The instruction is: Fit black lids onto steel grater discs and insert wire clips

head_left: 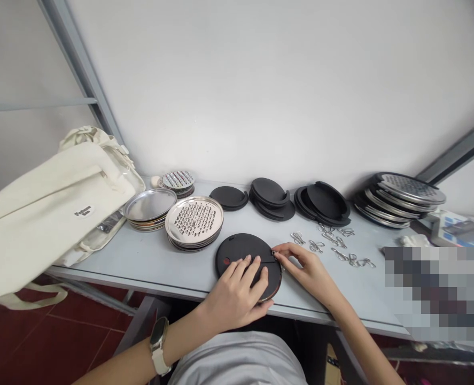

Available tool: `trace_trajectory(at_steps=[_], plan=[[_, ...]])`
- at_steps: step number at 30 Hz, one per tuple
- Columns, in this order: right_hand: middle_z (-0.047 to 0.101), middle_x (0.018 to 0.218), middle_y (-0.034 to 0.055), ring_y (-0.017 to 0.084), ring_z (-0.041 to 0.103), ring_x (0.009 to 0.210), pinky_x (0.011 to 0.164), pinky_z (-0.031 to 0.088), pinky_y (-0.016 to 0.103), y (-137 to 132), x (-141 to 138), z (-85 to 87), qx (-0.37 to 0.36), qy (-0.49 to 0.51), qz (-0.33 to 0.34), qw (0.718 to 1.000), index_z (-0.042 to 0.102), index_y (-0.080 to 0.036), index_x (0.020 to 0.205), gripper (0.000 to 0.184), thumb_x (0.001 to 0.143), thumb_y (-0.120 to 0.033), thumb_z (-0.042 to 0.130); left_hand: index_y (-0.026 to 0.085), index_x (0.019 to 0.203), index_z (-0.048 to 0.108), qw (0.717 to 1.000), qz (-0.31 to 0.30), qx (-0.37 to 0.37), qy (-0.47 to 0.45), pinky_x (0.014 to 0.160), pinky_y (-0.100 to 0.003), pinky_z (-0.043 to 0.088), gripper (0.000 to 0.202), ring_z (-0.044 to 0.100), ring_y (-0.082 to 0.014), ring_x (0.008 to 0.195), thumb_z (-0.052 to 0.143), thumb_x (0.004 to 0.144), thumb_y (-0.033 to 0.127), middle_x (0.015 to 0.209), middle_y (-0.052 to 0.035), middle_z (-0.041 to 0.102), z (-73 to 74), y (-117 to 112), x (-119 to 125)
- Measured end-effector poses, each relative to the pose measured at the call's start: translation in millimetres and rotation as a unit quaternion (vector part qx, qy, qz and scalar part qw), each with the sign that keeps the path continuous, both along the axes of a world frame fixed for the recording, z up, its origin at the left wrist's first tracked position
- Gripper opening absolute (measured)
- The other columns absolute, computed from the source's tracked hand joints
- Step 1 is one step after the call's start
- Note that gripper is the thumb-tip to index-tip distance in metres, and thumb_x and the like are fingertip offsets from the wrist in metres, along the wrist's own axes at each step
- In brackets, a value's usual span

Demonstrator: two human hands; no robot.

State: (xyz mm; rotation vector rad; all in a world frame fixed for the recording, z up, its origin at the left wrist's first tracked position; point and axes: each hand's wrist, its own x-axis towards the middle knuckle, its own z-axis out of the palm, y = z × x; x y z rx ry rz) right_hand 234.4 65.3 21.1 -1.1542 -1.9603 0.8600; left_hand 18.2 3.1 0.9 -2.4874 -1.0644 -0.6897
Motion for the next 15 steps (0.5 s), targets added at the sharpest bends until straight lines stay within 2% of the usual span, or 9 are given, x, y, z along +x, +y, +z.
trace_trajectory(at_steps=[3,7,11,15], plan=[[0.065,0.086,0.0031,0.018,0.060,0.081,0.078,0.046,0.029,1.0,-0.3,0.9,-0.024,0.022,-0.001,0.999,0.062,-0.020,0.097,0.020,0.091,-0.038,0.056,0.012,0.127,0.053,1.000,-0.001,-0.001,0.001,0.096,-0.042,0.041,0.048,0.050,-0.0326,0.121,0.043,0.093,0.045,0.134,-0.0164,0.052,-0.4,0.6,-0.1],[0.058,0.075,0.0008,0.016,0.054,0.071,0.067,0.044,0.027,1.2,-1.3,4.1,-0.065,0.037,-0.001,0.997,0.058,-0.019,0.084,0.024,0.090,-0.042,0.057,0.012,0.128,0.053,1.000,0.000,0.000,0.002,0.096,-0.042,0.042,0.049,0.051,-0.0325,0.121,0.043,0.093,0.045,0.135,-0.0164,0.052,-0.9,1.3,-0.1],[0.047,0.068,-0.0031,0.014,0.044,0.064,0.062,0.038,0.025,-0.7,-3.0,7.0,-0.047,-0.001,0.015,0.999,0.050,-0.020,0.077,0.028,0.095,-0.041,0.049,0.012,0.128,0.053,1.000,0.002,0.001,0.002,0.096,-0.042,0.041,0.048,0.051,-0.0325,0.121,0.044,0.093,0.044,0.134,-0.0165,0.052,-0.9,0.9,0.2],[0.042,0.066,-0.0041,0.014,0.040,0.062,0.061,0.035,0.025,-1.9,-3.4,7.7,-0.028,-0.040,0.032,0.998,0.045,-0.021,0.076,0.029,0.098,-0.040,0.041,0.012,0.128,0.053,1.000,0.001,-0.001,0.003,0.096,-0.042,0.041,0.049,0.051,-0.0323,0.121,0.044,0.093,0.045,0.135,-0.0164,0.052,-0.3,0.4,0.4]])
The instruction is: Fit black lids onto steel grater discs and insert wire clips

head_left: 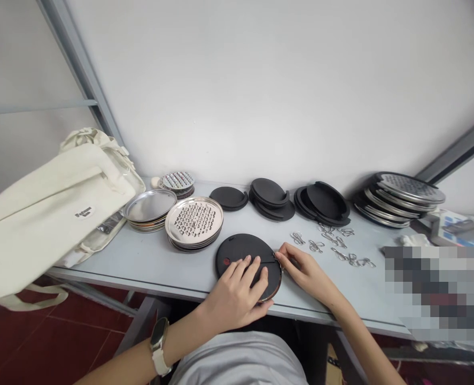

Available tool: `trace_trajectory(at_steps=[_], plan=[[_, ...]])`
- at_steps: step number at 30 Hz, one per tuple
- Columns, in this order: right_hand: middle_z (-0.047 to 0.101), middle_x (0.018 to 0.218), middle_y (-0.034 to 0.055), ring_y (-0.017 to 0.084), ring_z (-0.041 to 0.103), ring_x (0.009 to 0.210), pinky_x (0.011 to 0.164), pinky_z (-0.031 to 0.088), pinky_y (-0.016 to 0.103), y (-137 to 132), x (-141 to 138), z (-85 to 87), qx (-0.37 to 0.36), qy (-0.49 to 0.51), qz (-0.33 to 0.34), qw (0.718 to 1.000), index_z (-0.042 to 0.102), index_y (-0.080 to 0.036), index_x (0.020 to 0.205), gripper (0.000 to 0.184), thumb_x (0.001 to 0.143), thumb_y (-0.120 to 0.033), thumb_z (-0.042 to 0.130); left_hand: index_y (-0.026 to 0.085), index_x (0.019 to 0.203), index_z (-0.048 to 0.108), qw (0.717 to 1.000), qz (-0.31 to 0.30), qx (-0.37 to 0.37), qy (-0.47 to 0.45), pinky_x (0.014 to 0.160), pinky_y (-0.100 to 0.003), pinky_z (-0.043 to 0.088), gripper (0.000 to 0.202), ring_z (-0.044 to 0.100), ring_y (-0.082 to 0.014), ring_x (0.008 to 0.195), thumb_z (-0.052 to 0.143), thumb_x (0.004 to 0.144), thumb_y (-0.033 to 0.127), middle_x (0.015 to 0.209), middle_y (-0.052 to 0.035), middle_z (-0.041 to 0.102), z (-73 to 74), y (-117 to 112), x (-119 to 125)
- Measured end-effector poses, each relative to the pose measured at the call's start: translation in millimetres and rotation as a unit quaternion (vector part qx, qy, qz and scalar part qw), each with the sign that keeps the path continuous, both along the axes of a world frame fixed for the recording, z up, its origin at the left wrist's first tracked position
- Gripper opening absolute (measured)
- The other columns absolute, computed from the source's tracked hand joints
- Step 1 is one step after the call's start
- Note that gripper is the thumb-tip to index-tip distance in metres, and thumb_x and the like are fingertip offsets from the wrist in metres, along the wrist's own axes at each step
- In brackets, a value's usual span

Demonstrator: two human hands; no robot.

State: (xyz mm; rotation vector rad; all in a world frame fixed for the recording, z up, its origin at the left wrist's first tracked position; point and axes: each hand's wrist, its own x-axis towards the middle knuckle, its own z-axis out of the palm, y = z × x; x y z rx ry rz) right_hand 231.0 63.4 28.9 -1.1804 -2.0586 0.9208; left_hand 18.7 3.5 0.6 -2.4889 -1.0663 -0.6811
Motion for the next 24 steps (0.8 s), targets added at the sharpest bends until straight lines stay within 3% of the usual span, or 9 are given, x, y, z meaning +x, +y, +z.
trace_trajectory(at_steps=[12,24], plan=[[0.042,0.064,-0.0033,0.015,0.042,0.060,0.059,0.034,0.026,2.1,-0.7,-1.4,0.038,-0.076,0.012,0.996,0.034,-0.022,0.069,0.034,0.100,-0.037,0.032,0.012,0.127,0.053,1.000,0.002,0.005,0.003,0.096,-0.042,0.040,0.048,0.051,-0.0321,0.120,0.044,0.093,0.046,0.134,-0.0164,0.053,1.8,0.8,-0.3],[0.049,0.063,-0.0010,0.017,0.047,0.060,0.059,0.038,0.028,-0.3,-6.1,-0.4,0.069,-0.088,-0.008,0.994,0.035,-0.023,0.068,0.034,0.100,-0.036,0.031,0.012,0.129,0.052,1.000,0.011,-0.005,0.021,0.095,-0.042,0.037,0.052,0.050,-0.0313,0.120,0.040,0.095,0.049,0.134,-0.0148,0.053,6.8,-1.1,0.1]])
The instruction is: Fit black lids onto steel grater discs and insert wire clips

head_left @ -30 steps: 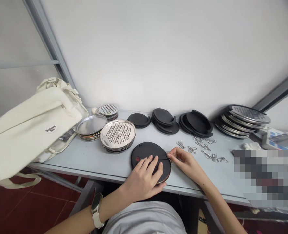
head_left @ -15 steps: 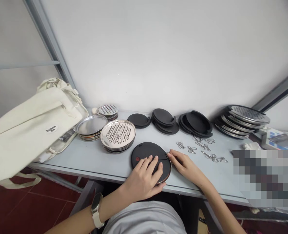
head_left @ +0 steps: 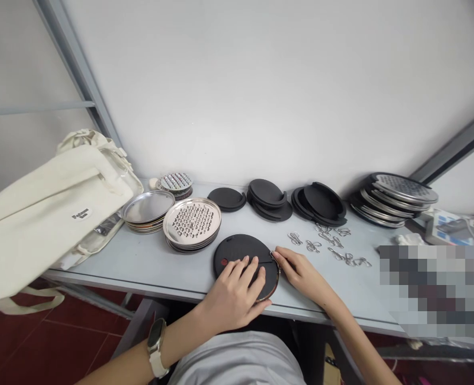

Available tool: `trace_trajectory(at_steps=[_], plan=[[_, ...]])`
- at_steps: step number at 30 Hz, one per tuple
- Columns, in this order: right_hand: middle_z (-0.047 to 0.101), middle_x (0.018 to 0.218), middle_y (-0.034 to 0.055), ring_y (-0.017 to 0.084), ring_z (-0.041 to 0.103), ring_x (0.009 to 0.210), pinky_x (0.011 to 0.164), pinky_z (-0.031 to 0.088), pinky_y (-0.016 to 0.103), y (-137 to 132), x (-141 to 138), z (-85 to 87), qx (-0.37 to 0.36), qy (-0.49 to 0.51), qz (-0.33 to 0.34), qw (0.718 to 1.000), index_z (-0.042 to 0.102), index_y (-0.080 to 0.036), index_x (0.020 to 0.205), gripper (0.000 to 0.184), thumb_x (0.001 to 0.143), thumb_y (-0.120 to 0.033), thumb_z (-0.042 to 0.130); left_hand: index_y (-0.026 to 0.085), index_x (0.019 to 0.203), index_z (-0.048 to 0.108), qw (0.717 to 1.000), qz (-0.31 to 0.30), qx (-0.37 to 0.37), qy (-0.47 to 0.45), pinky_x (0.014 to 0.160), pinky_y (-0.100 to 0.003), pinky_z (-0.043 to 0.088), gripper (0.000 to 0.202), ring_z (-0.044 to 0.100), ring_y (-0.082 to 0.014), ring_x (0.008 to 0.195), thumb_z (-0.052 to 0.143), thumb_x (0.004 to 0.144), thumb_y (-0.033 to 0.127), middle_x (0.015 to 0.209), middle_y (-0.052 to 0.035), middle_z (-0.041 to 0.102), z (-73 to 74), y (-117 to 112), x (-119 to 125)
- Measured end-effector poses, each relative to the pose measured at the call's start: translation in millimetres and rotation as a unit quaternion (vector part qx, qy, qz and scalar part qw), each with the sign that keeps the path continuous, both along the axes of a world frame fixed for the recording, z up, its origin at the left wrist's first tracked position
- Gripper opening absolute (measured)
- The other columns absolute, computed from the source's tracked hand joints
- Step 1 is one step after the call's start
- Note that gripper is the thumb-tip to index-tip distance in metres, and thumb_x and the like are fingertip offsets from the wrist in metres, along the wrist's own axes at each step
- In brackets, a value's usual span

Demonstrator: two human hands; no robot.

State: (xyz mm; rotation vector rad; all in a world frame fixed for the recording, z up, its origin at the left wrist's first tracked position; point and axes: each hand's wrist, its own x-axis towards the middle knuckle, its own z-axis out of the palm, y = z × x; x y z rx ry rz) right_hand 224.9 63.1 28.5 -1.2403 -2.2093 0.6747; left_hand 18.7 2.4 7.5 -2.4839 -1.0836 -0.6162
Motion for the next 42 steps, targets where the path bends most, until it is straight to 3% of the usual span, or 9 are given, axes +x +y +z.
trace_trajectory(at_steps=[23,29,42], plan=[[0.058,0.073,0.0022,0.019,0.054,0.067,0.066,0.041,0.030,8.8,3.4,2.0,0.004,-0.039,0.050,0.998,0.050,-0.022,0.079,0.030,0.100,-0.033,0.032,0.012,0.127,0.053,1.000,0.012,-0.004,-0.008,0.095,-0.043,0.037,0.051,0.052,-0.0318,0.117,0.044,0.093,0.049,0.132,-0.0175,0.053,-1.3,0.1,1.5],[0.053,0.067,-0.0004,0.018,0.051,0.062,0.062,0.039,0.029,6.2,3.6,2.2,0.006,-0.046,0.039,0.998,0.042,-0.023,0.073,0.032,0.100,-0.033,0.030,0.013,0.128,0.053,0.999,0.023,-0.007,-0.022,0.095,-0.044,0.036,0.050,0.051,-0.0324,0.118,0.042,0.094,0.049,0.133,-0.0168,0.053,-4.0,-1.6,2.7],[0.046,0.065,-0.0026,0.015,0.043,0.059,0.057,0.036,0.027,5.1,7.2,3.1,-0.006,-0.042,0.047,0.998,0.038,-0.023,0.070,0.029,0.097,-0.031,0.034,0.013,0.128,0.053,0.999,0.030,0.002,-0.029,0.095,-0.043,0.037,0.050,0.051,-0.0329,0.118,0.042,0.094,0.048,0.133,-0.0169,0.053,-5.2,-2.9,4.2]])
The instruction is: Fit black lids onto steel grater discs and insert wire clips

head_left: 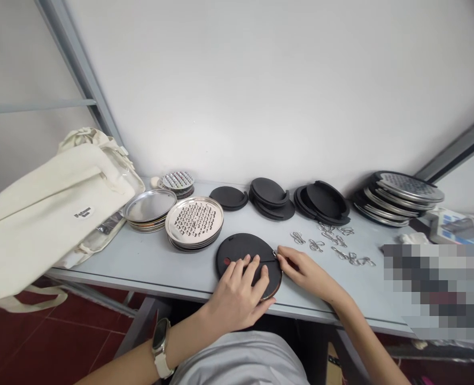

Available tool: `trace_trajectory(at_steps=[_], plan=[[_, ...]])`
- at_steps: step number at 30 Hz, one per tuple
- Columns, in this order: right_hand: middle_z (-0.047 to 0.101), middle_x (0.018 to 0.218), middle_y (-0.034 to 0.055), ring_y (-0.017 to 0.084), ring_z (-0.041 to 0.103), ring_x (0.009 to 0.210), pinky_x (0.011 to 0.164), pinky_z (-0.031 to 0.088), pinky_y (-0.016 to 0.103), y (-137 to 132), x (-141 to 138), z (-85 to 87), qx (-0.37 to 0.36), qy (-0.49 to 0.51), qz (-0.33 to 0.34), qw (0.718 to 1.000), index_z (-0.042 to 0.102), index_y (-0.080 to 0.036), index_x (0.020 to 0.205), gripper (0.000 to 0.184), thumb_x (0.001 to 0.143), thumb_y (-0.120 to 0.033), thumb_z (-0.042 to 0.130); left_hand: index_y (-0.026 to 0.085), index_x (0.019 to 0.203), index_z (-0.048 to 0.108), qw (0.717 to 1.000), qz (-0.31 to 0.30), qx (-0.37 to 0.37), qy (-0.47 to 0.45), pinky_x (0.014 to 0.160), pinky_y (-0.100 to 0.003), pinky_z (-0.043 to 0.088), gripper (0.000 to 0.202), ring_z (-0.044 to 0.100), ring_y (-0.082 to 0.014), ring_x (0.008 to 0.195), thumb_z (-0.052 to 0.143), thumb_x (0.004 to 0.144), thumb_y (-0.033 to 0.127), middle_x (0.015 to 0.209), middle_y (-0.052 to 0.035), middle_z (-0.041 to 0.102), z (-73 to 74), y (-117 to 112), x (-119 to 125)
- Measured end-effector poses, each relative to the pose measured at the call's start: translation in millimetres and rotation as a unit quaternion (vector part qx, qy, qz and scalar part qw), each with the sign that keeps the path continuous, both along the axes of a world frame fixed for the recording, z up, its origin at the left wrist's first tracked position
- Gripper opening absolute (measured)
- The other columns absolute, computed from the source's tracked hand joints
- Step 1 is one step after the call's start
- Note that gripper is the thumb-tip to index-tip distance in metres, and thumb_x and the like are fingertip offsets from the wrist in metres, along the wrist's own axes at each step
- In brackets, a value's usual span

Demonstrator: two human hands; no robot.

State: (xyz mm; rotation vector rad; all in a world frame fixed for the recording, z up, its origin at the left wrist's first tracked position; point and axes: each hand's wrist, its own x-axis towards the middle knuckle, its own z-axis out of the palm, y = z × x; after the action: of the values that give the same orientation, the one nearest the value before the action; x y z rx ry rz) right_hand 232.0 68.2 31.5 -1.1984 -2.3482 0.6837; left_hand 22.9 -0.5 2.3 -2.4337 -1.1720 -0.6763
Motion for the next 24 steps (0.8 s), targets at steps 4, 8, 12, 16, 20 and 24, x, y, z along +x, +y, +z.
trace_trajectory(at_steps=[4,8,12,16,20,24], plan=[[0.040,0.061,-0.0043,0.014,0.038,0.057,0.054,0.033,0.026,-1.1,-0.7,-1.0,0.002,-0.009,-0.012,1.000,0.032,-0.023,0.066,0.028,0.093,-0.026,0.038,0.013,0.127,0.054,1.000,0.006,0.004,0.000,0.094,-0.043,0.037,0.049,0.052,-0.0333,0.117,0.042,0.094,0.047,0.133,-0.0171,0.053,-1.4,0.3,0.7],[0.038,0.062,-0.0043,0.014,0.041,0.060,0.057,0.034,0.026,-3.3,0.1,-6.9,0.013,-0.021,-0.003,1.000,0.030,-0.022,0.065,0.029,0.091,-0.023,0.041,0.012,0.128,0.053,1.000,0.021,0.010,-0.004,0.093,-0.044,0.038,0.050,0.052,-0.0344,0.116,0.043,0.094,0.047,0.132,-0.0185,0.053,-3.0,1.5,0.5],[0.039,0.063,-0.0041,0.014,0.041,0.060,0.057,0.034,0.026,-5.8,-2.2,-9.0,0.018,-0.006,-0.024,1.000,0.030,-0.023,0.066,0.029,0.093,-0.025,0.041,0.012,0.127,0.054,0.999,0.022,0.018,-0.014,0.095,-0.043,0.038,0.048,0.053,-0.0335,0.115,0.045,0.093,0.046,0.131,-0.0179,0.054,-3.7,2.7,-0.5],[0.042,0.065,-0.0044,0.014,0.041,0.059,0.057,0.035,0.026,-7.3,-4.9,-5.0,-0.012,0.030,-0.033,0.999,0.035,-0.023,0.073,0.025,0.097,-0.029,0.036,0.012,0.127,0.055,0.999,0.016,0.023,-0.021,0.095,-0.043,0.038,0.049,0.053,-0.0330,0.116,0.046,0.092,0.045,0.132,-0.0176,0.054,-3.5,2.9,-1.3],[0.044,0.067,-0.0043,0.014,0.043,0.060,0.060,0.036,0.026,-7.6,-5.2,-3.8,-0.024,0.046,-0.036,0.998,0.037,-0.023,0.079,0.023,0.100,-0.032,0.032,0.012,0.127,0.054,1.000,0.006,0.017,-0.021,0.095,-0.043,0.038,0.049,0.053,-0.0331,0.116,0.047,0.091,0.044,0.132,-0.0173,0.054,-2.9,2.9,-2.8],[0.043,0.066,-0.0042,0.015,0.044,0.059,0.059,0.035,0.027,-7.3,-7.2,-8.2,-0.011,0.037,-0.050,0.998,0.035,-0.024,0.077,0.026,0.100,-0.033,0.030,0.011,0.128,0.054,0.999,-0.017,0.015,-0.024,0.094,-0.042,0.039,0.051,0.053,-0.0333,0.116,0.047,0.088,0.042,0.132,-0.0171,0.054,-2.8,2.5,-4.9]])
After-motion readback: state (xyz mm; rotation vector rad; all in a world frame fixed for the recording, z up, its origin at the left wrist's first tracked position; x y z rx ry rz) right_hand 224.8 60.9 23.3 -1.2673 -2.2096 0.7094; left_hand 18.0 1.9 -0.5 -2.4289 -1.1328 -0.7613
